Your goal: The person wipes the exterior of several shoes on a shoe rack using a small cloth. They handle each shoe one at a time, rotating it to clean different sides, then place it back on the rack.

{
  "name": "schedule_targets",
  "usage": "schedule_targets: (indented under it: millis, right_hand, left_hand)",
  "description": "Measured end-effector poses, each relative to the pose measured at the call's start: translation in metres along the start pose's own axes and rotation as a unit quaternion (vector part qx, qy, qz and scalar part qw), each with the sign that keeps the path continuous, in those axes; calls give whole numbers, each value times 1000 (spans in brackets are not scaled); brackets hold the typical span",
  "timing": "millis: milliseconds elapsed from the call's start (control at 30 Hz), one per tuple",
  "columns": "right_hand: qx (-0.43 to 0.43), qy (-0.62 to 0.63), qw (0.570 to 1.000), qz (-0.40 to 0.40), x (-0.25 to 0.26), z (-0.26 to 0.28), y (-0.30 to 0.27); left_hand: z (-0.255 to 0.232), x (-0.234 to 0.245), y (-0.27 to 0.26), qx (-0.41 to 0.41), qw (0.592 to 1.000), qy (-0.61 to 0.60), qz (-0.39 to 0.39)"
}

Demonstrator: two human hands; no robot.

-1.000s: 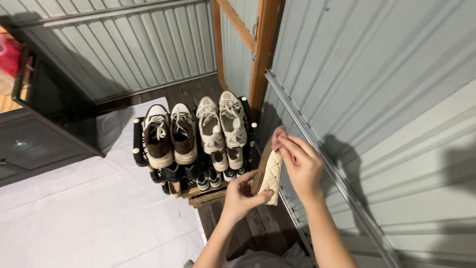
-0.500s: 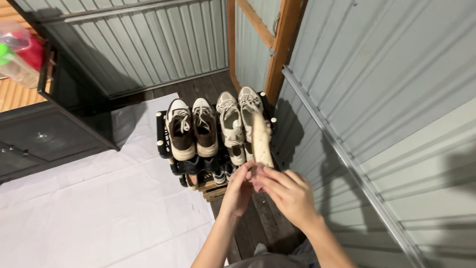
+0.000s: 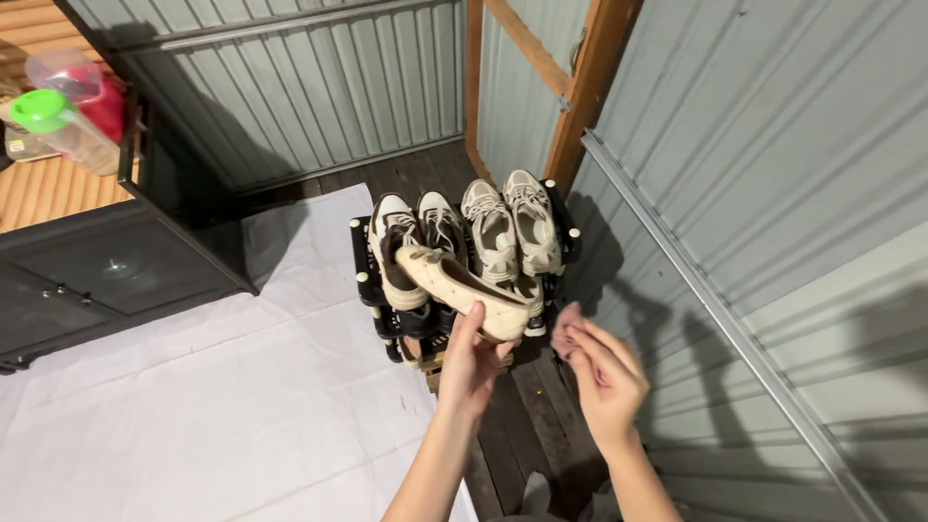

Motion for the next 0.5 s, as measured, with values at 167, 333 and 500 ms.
schedule_targets:
  millis: [167,333,500]
  right_hand:
    - [64,-63,996,-20,-29,43,-2]
    - [145,-197,969,-42,-45,70,-5]
    - [14,-37,990,-136,-49,41,-42]
  left_hand:
    - [4,-3,-19,-68,995,33,73]
    - [4,1,-33,-91,990,53,95]
    - [7,-3,-46,-74,984,89,138]
Point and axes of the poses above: each hand's wrist, its own y-axis towards the middle knuckle, its own x-axis out of the back of the hand, z = x × y, the point moved 5 cm from there along y, towards the middle knuckle, and after that the axes turned 7 degrees about z, right-handed, at the moved point
